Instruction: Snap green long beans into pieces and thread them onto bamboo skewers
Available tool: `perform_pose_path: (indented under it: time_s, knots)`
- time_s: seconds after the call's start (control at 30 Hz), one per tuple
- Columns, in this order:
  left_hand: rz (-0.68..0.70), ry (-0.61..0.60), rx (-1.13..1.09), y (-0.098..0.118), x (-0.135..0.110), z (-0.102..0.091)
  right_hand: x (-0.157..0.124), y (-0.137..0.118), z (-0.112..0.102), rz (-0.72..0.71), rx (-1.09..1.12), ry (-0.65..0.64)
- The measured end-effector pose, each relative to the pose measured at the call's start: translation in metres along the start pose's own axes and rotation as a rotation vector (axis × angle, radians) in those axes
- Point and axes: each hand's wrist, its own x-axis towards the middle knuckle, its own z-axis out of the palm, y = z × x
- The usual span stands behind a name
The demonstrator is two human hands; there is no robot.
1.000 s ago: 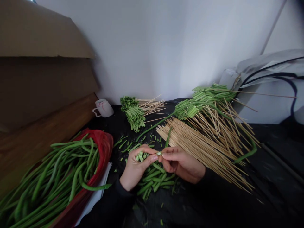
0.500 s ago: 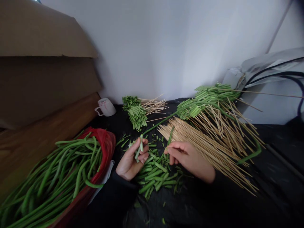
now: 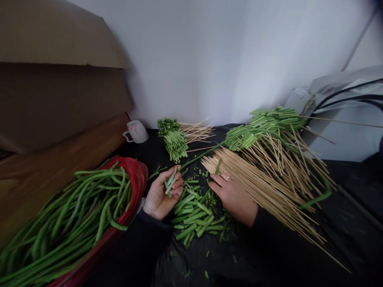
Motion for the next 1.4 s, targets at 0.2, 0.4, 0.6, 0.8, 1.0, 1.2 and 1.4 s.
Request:
perform_pose_path:
  time_s: [0.2,0.4,0.6,0.8,1.0,1.2,1.4]
  knots:
    - [0.061,-0.128,0.254,-0.007,-0.009,0.007,0.002,0.005,-0.005,0.074,-0.062,0.057]
    - [-0.065,-0.406,0.854,-0.017,-0.025,0.015,-0.001,0.015,-0.018,0.332,-0.083,0.247]
    - [0.032,-0.176,1.115,-0.019,-0.015,0.012,-0.004,0.024,-0.030,0.425,0.079,0.425]
    - [0.452,0.072,1.443,-0.021,-0.006,-0.003,-0.004,0.031,-0.039,0.622,0.518,0.648]
    - [0.440,0.041,1.759,-0.024,-0.007,-0.009,0.001,0.040,-0.046,0.886,1.385,0.720]
    - [0.613,-0.079,1.829,-0.024,-0.005,-0.008,0.005,0.035,-0.039,0.936,1.971,0.547]
    - [0.777,-0.203,1.709,-0.023,-0.008,-0.002,0.007,0.023,-0.034,0.866,2.007,0.492]
